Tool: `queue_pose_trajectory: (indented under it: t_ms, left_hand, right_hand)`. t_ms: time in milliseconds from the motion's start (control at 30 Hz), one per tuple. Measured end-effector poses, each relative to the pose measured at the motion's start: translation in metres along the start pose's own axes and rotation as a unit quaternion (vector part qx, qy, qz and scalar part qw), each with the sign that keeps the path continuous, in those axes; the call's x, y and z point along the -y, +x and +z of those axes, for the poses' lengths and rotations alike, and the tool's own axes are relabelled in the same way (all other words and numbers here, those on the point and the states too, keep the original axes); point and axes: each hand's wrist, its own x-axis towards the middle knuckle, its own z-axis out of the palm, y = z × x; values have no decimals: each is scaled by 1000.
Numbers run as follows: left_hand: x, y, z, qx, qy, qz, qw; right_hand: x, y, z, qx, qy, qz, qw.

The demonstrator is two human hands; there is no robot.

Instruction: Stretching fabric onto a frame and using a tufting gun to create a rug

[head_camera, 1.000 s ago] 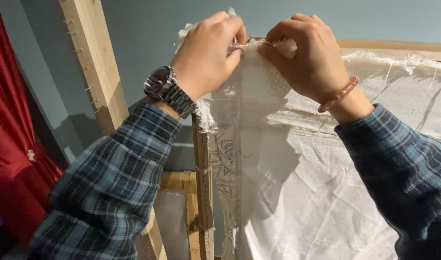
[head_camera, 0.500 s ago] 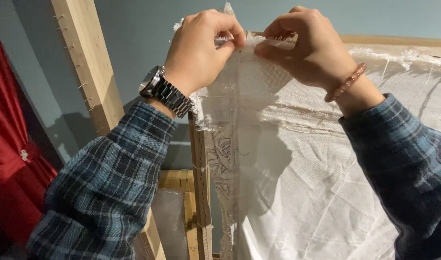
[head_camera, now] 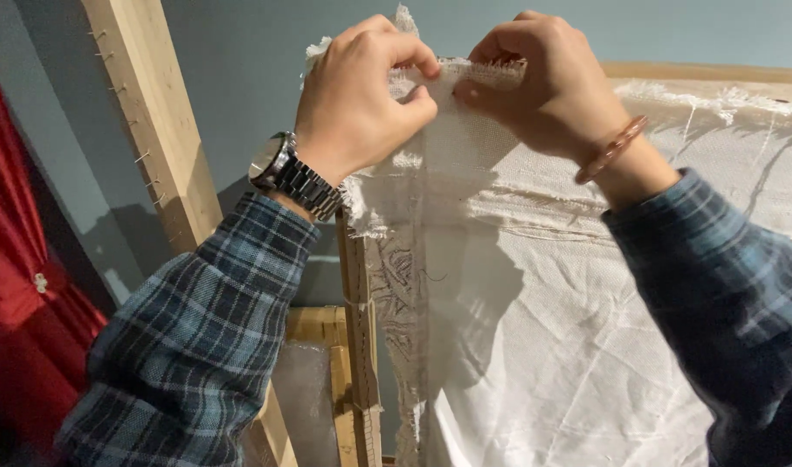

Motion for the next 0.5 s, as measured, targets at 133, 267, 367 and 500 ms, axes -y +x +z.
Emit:
queue_pose_trajectory:
  t_ms: [133,267,367,500]
  left_hand:
    - [-9,-6,2,-2,-1,17,1000]
    - [-17,-7,15,-59,202,102,972]
    - [-19,-7,25,-69,224,149,961]
    - [-17,-6,34,-29,121,184,975]
  right_hand:
    - [17,-1,-34,81,102,0,991]
    - [7,-6,-38,67,74,-29,995]
    - [-4,-8,-30,40,-3,-73,997]
    - [-9,-7,-25,37,-10,-77,996]
